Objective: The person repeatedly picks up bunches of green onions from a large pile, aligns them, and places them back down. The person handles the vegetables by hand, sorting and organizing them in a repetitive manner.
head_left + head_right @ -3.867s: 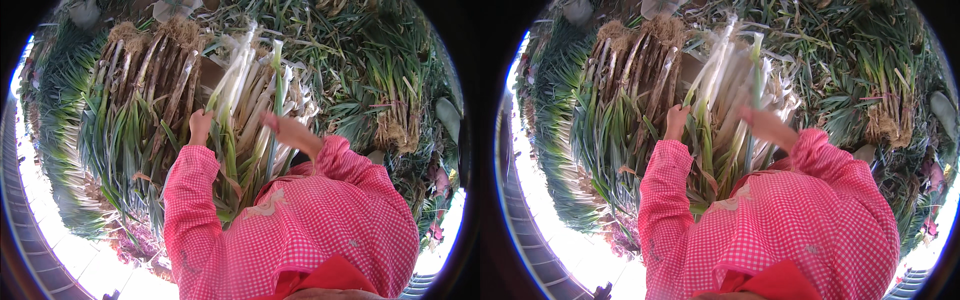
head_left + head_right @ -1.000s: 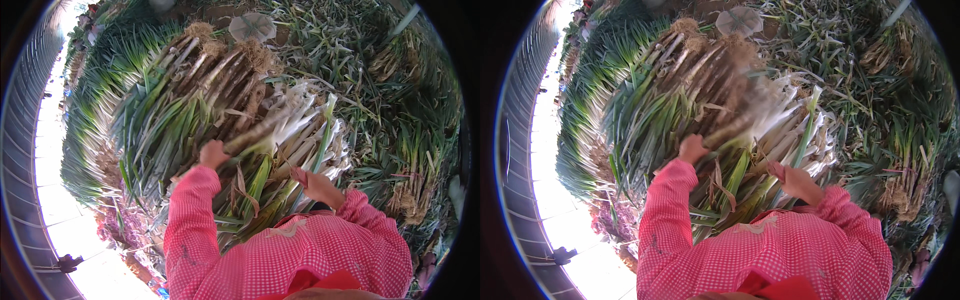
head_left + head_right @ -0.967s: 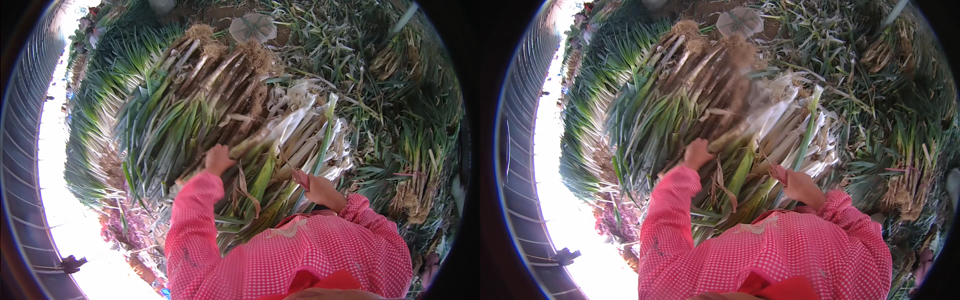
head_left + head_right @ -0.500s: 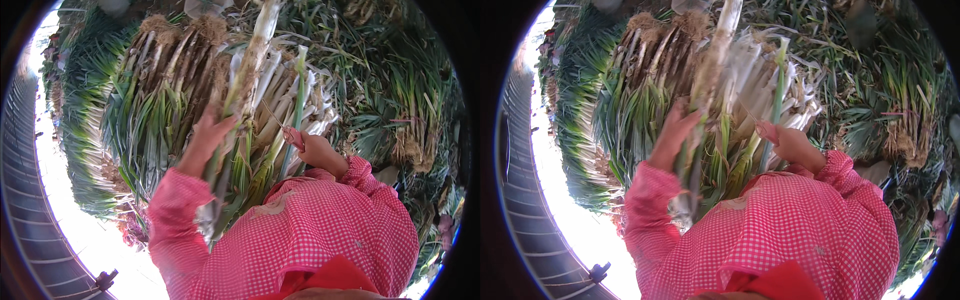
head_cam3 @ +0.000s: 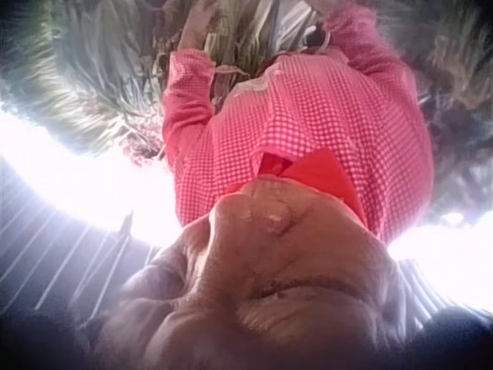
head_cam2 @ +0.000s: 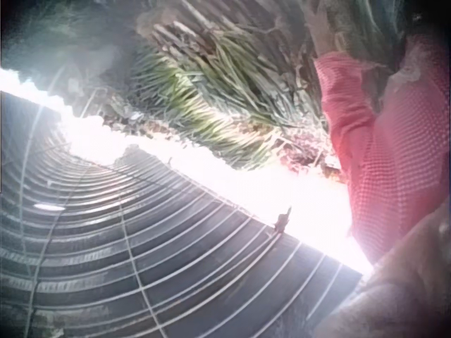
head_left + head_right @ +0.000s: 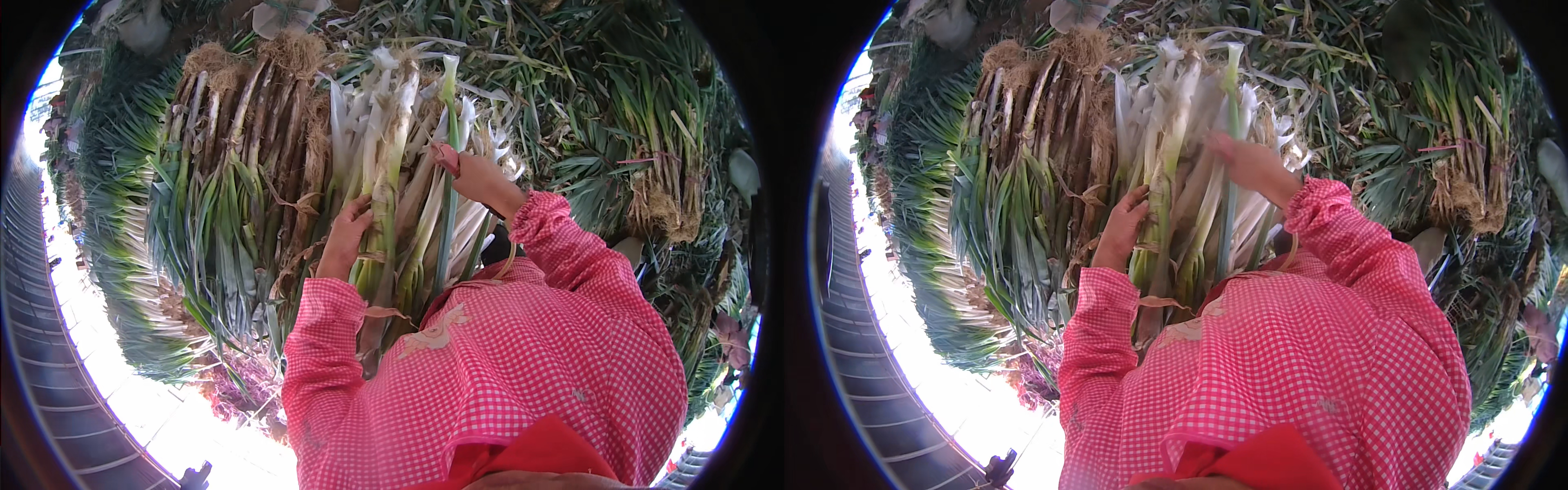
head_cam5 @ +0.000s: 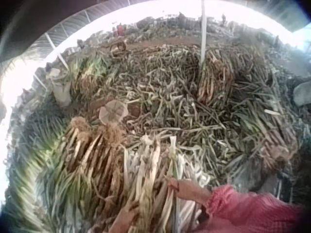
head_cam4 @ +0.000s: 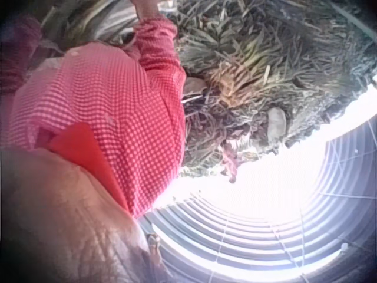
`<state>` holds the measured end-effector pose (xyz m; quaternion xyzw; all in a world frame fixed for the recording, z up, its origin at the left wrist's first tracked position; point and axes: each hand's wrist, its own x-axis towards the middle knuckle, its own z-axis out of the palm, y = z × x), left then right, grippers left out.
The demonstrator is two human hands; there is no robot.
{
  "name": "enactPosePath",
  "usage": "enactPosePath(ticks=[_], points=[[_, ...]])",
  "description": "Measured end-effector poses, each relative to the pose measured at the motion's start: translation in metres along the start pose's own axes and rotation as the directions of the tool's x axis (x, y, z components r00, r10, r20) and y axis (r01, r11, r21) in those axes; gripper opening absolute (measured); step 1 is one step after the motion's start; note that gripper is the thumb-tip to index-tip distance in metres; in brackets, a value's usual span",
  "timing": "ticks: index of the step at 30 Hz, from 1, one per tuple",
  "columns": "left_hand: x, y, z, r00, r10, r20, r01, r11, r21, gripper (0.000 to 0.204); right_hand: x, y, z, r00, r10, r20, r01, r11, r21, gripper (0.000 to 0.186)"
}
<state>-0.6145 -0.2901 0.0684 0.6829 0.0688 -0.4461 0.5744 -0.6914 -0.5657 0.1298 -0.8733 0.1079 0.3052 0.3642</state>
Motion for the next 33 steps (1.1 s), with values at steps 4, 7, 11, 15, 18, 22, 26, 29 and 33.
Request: enactPosePath(ticks=[4, 7, 11, 15, 18, 22, 26, 29, 33], points=[[0.001, -0.009, 0.001, 0.999, -0.029, 0.023, 0.024, 0.974, 0.224, 0.058, -0.033, 0.001, 0.029, 0.971, 0.041, 0.235, -0.055, 0.997, 0.052, 0.031], [0.005, -0.014, 0.006, 0.998, -0.006, 0.058, -0.017, 0.924, 0.383, 0.063, -0.054, 0.003, 0.043, 0.936, 0.095, 0.34, -0.071, 0.994, -0.082, 0.037], [0.015, -0.007, 0.014, 0.998, -0.043, 0.043, 0.016, 0.873, 0.488, 0.055, -0.048, 0.005, 0.032, 0.99, -0.043, -0.135, 0.047, 0.999, 0.023, 0.034], [0.024, 0.008, 0.014, 0.991, 0.082, -0.101, -0.034, 0.912, 0.409, 0.054, -0.05, -0.001, 0.031, 0.982, 0.139, 0.129, -0.133, 0.99, -0.051, 0.033], [0.028, 0.014, 0.01, 0.989, 0.027, -0.148, 0.015, 0.961, 0.276, 0.052, -0.057, -0.002, 0.047, 0.965, 0.14, 0.222, -0.13, 0.99, -0.059, 0.031], [0.026, 0.01, 0.011, 0.988, -0.029, -0.15, 0.051, 0.987, 0.151, 0.05, -0.047, 0.01, 0.065, 0.993, 0.106, 0.05, -0.107, 0.994, 0.005, 0.035], [0.028, 0.002, 0.019, 0.982, 0.028, -0.186, 0.0, 0.989, 0.148, 0.045, -0.037, 0.014, 0.069, 0.994, 0.111, 0.014, -0.111, 0.994, 0.009, 0.034], [0.029, -0.003, 0.019, 0.969, 0.072, -0.238, -0.038, 0.989, 0.144, 0.04, -0.028, 0.0, 0.058, 0.949, 0.134, 0.286, -0.1, 0.986, -0.13, 0.05], [0.007, -0.022, 0.013, 0.98, -0.027, -0.197, 0.003, 0.993, -0.12, 0.039, 0.011, -0.026, 0.022, 0.997, 0.016, -0.073, -0.012, 0.998, 0.053, 0.027]])
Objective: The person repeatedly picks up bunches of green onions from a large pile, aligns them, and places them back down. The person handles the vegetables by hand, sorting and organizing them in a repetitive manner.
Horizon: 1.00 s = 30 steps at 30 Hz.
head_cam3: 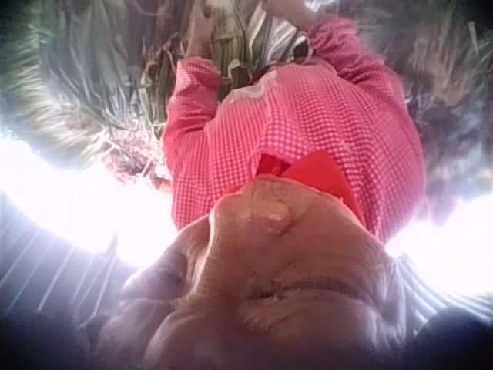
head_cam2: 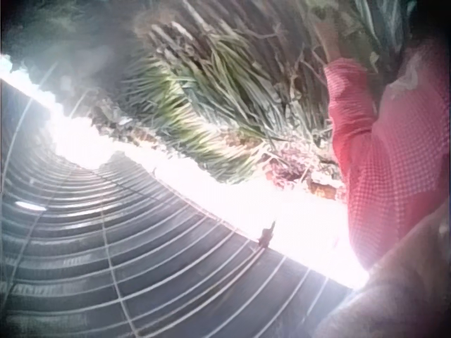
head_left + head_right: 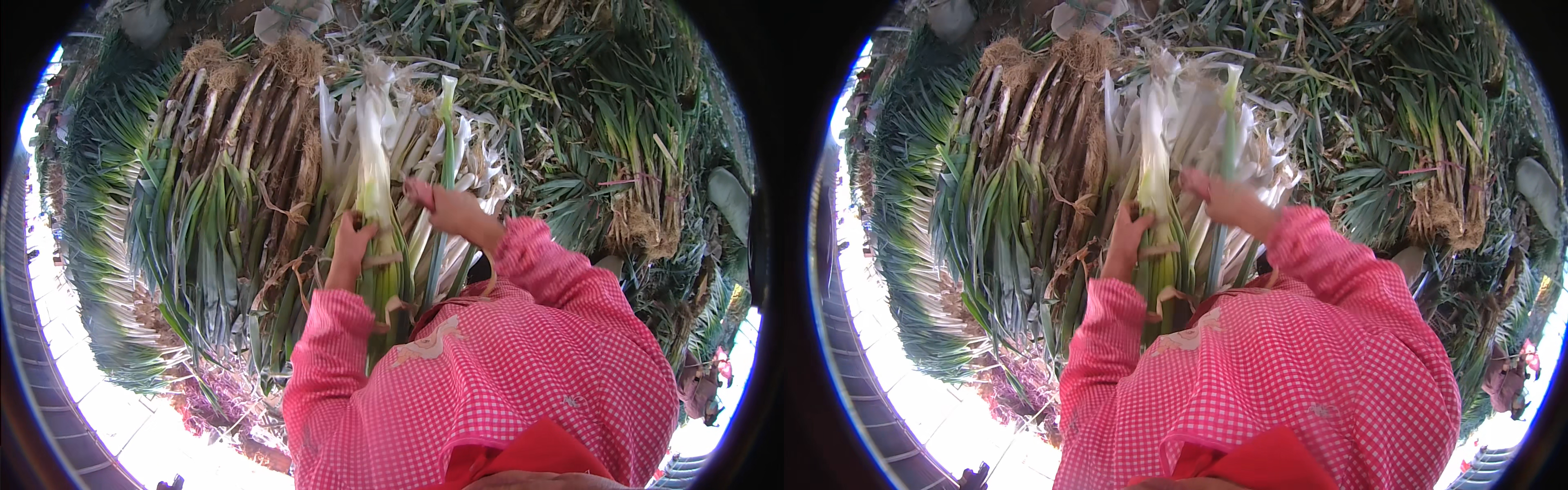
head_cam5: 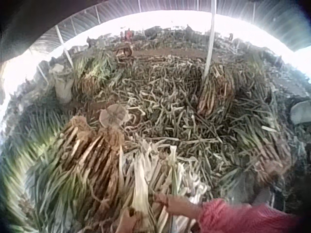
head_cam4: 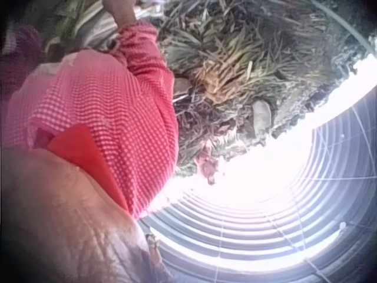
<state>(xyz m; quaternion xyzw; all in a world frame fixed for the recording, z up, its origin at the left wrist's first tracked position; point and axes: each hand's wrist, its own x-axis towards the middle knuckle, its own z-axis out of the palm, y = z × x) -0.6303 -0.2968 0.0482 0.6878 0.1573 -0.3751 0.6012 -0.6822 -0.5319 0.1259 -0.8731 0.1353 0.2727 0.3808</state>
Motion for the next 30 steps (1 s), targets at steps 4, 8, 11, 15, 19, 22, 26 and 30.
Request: enactPosePath(ticks=[4, 8, 11, 15, 19, 22, 26, 30], points=[[-0.053, -0.034, -0.017, 0.999, 0.046, 0.027, -0.049, 0.992, 0.118, 0.033, 0.065, 0.002, -0.032, 0.998, 0.028, 0.059, -0.033, 0.996, 0.083, 0.024], [-0.079, -0.058, -0.024, 0.989, -0.145, -0.014, 0.139, 0.967, -0.213, 0.02, 0.075, 0.014, -0.007, 0.984, 0.116, 0.137, -0.109, 0.992, -0.057, 0.026], [-0.072, -0.062, -0.02, 0.999, -0.042, 0.018, 0.046, 0.961, -0.271, 0.018, 0.077, 0.013, 0.012, 0.988, 0.098, 0.122, -0.083, 0.989, -0.121, 0.038], [-0.068, -0.058, -0.017, 0.992, -0.105, -0.069, 0.078, 0.946, -0.313, 0.018, 0.108, -0.009, -0.005, 0.997, 0.035, 0.074, -0.033, 0.999, -0.029, 0.055], [-0.079, -0.054, -0.026, 0.978, -0.193, -0.075, 0.147, 0.902, -0.406, 0.018, 0.095, -0.022, -0.025, 0.995, 0.098, 0.022, -0.089, 0.965, -0.247, 0.053], [-0.075, -0.054, -0.033, 0.973, -0.225, 0.045, 0.206, 0.77, -0.604, 0.02, 0.028, -0.012, 0.003, 0.985, 0.024, 0.17, -0.022, 1.0, -0.013, 0.039], [-0.056, -0.056, -0.036, 0.959, -0.257, 0.117, 0.256, 0.616, -0.745, 0.019, -0.024, 0.012, 0.046, 0.921, 0.058, 0.386, -0.009, 0.992, -0.129, 0.035], [-0.046, -0.052, -0.041, 0.966, -0.235, -0.108, 0.065, 0.625, -0.778, 0.017, -0.031, 0.024, 0.059, 0.999, 0.044, 0.029, -0.04, 0.992, -0.119, 0.038]])
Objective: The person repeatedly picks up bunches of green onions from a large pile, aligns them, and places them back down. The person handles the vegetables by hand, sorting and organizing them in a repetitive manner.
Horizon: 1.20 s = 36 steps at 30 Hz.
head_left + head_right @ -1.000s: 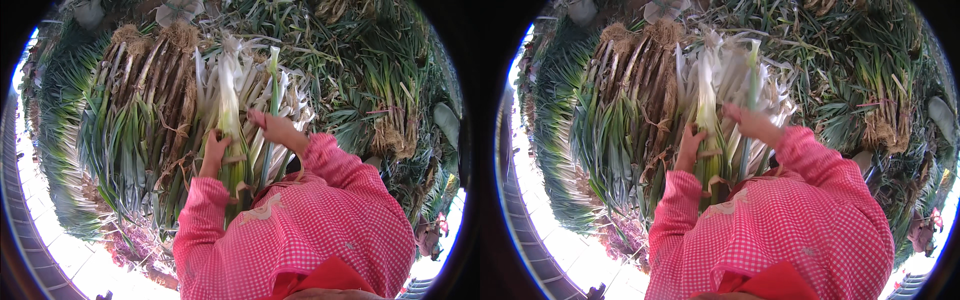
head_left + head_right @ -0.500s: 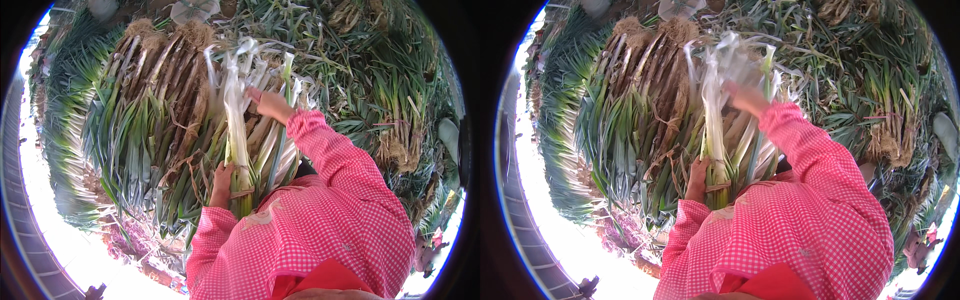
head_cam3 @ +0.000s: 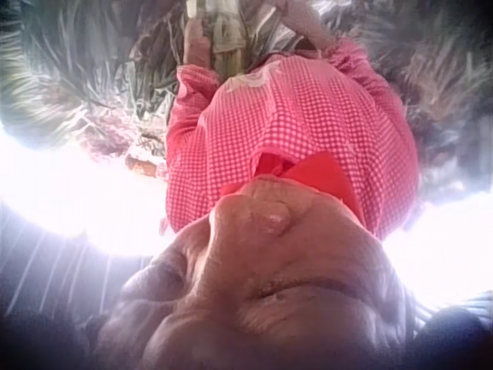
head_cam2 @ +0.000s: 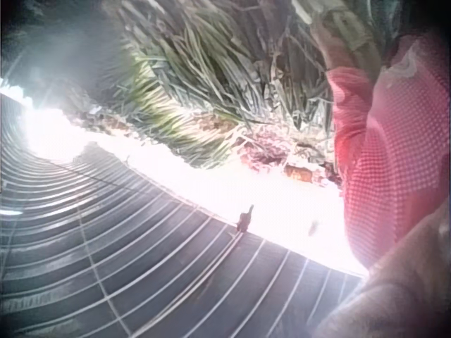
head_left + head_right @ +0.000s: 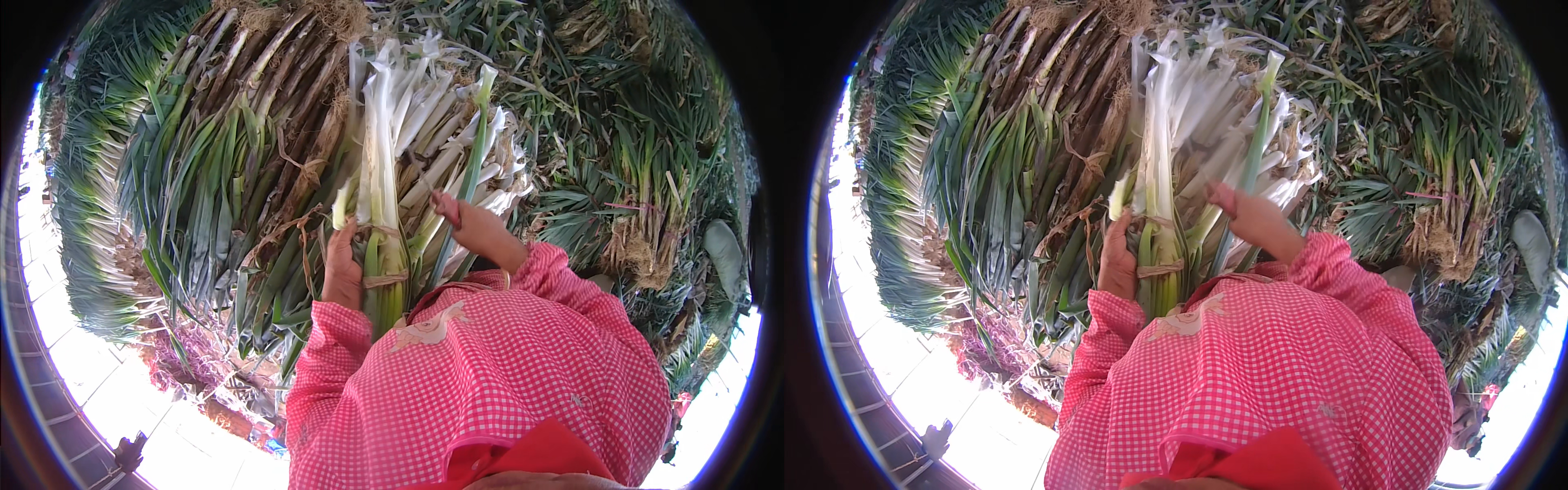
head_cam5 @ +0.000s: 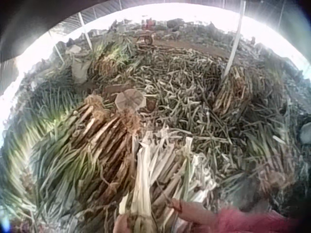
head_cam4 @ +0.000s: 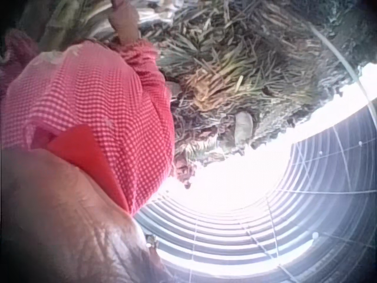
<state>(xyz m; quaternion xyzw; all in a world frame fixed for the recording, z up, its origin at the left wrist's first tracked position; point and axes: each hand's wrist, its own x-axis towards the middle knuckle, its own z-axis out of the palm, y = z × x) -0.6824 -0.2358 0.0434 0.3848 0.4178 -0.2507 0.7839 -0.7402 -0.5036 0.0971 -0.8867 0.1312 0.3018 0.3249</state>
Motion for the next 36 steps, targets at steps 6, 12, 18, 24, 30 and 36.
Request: enactPosePath(ticks=[6, 12, 18, 24, 30, 36], points=[[-0.016, 0.008, 0.017, 0.644, 0.686, 0.339, -0.21, -0.267, 0.94, 0.042, -0.022, -0.004, -0.006, 0.942, -0.018, 0.335, 0.042, 0.997, -0.065, 0.037], [-0.052, -0.022, 0.045, 0.488, 0.536, 0.689, -0.328, -0.619, 0.714, 0.048, -0.028, -0.006, -0.007, 0.999, -0.043, 0.023, 0.045, 0.995, -0.09, 0.035], [-0.054, -0.034, 0.054, 0.751, 0.488, 0.445, -0.191, -0.485, 0.854, 0.057, -0.021, -0.016, -0.012, 0.961, 0.054, 0.271, -0.041, 0.998, -0.053, 0.037], [-0.046, -0.014, 0.062, 0.898, 0.348, 0.269, -0.18, -0.268, 0.947, 0.049, -0.035, -0.01, -0.012, 0.942, -0.042, 0.333, 0.058, 0.998, -0.038, 0.04], [-0.054, 0.023, 0.02, 0.979, 0.038, 0.202, -0.163, 0.742, 0.65, 0.056, -0.048, 0.0, -0.004, 0.96, -0.049, 0.277, 0.067, 0.996, -0.056, 0.032], [-0.049, 0.009, 0.007, 0.932, 0.121, 0.341, -0.347, 0.569, 0.746, 0.077, -0.059, 0.003, 0.002, 0.859, -0.127, 0.496, 0.21, 0.971, -0.115, 0.051]])
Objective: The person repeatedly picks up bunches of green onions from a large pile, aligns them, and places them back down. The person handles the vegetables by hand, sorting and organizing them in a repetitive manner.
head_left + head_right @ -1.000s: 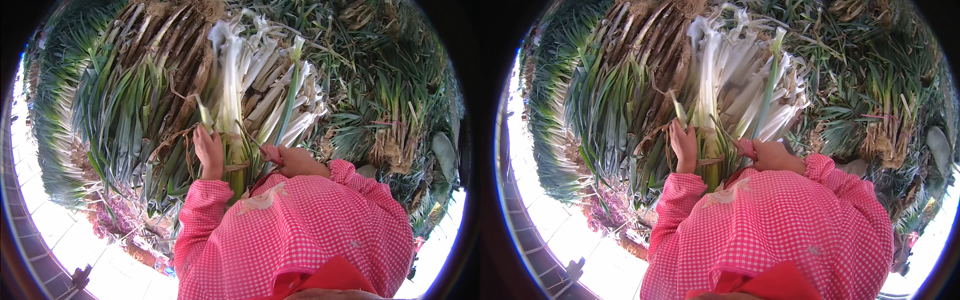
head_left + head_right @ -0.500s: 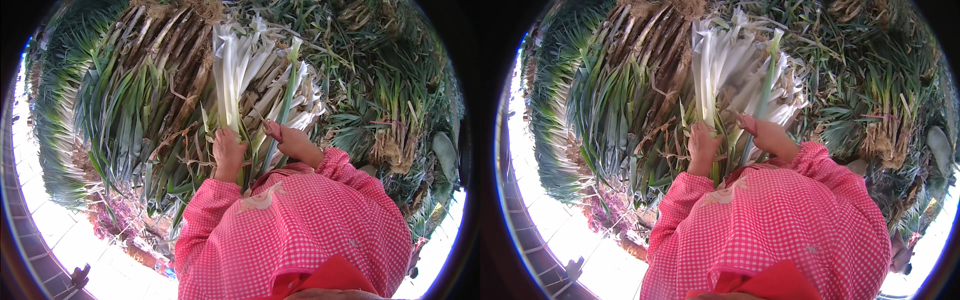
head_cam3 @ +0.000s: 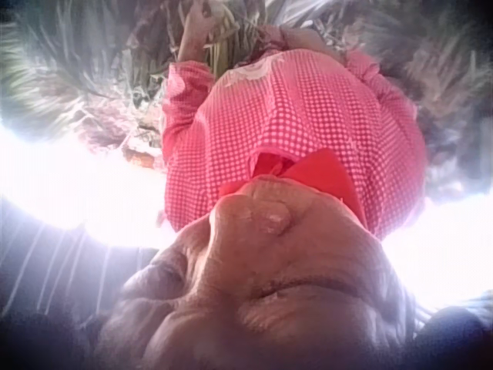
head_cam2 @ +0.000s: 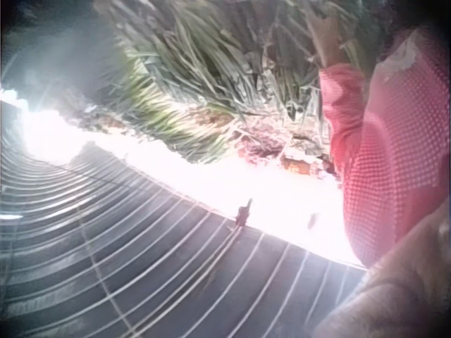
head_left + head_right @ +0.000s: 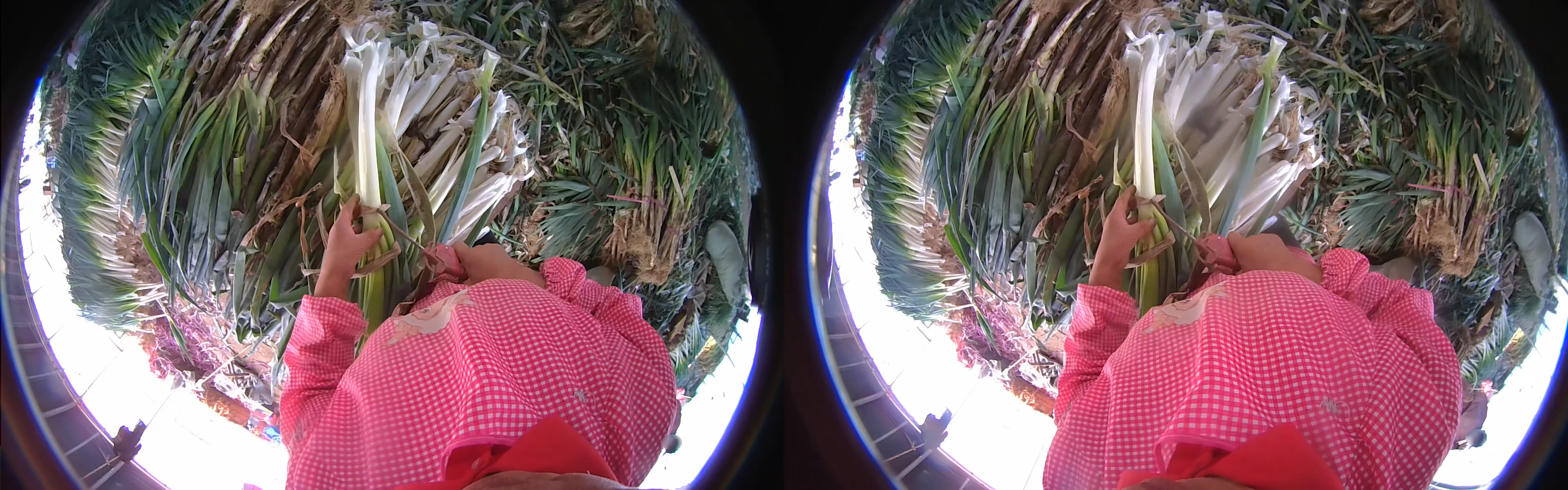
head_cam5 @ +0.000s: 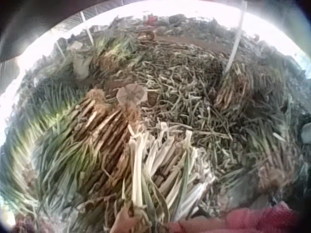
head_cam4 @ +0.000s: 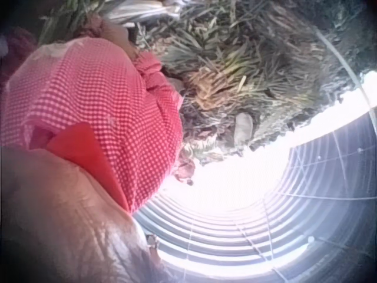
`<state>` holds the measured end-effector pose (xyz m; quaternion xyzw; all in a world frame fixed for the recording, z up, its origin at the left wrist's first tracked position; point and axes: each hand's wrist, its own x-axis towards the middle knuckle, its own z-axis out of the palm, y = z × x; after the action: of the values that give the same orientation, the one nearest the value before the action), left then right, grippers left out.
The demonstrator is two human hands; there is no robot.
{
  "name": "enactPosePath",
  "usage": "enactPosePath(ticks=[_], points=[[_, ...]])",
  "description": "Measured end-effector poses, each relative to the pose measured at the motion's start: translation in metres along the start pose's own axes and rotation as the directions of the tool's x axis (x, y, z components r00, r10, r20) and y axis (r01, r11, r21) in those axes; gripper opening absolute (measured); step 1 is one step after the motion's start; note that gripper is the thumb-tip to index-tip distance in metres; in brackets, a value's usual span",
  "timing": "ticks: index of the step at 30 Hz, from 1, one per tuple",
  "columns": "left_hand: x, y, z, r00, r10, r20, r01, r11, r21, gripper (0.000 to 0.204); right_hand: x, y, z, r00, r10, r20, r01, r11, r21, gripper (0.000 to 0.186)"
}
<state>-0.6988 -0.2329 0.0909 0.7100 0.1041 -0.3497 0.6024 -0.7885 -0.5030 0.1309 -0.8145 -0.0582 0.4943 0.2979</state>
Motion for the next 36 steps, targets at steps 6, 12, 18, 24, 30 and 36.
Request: enactPosePath(ticks=[6, 12, 18, 24, 30, 36], points=[[-0.002, 0.003, -0.003, 0.999, -0.047, -0.019, 0.046, 0.997, -0.062, 0.08, -0.003, 0.008, 0.008, 0.998, -0.027, -0.049, 0.026, 0.999, -0.025, 0.05], [-0.001, -0.005, -0.002, 1.0, -0.012, -0.014, 0.01, 0.995, -0.1, 0.084, -0.002, -0.005, 0.002, 1.0, 0.031, -0.002, -0.031, 0.999, -0.022, 0.048], [0.002, -0.006, 0.003, 0.998, 0.007, -0.062, -0.005, 0.999, 0.035, 0.088, -0.005, -0.02, -0.006, 0.989, 0.146, -0.021, -0.146, 0.989, 0.015, 0.034], [0.003, -0.013, -0.003, 0.998, 0.017, -0.055, -0.014, 0.999, 0.045, 0.089, -0.007, -0.019, -0.007, 0.984, 0.132, -0.118, -0.131, 0.991, 0.018, 0.038], [0.0, -0.01, -0.005, 1.0, 0.008, -0.025, -0.009, 0.999, -0.05, 0.089, -0.009, -0.017, -0.014, 0.99, 0.136, 0.025, -0.135, 0.99, -0.047, 0.037], [-0.001, -0.019, -0.008, 0.999, 0.007, -0.033, -0.006, 1.0, 0.007, 0.086, -0.01, -0.018, -0.012, 0.988, 0.144, -0.056, -0.146, 0.988, -0.041, 0.042]])
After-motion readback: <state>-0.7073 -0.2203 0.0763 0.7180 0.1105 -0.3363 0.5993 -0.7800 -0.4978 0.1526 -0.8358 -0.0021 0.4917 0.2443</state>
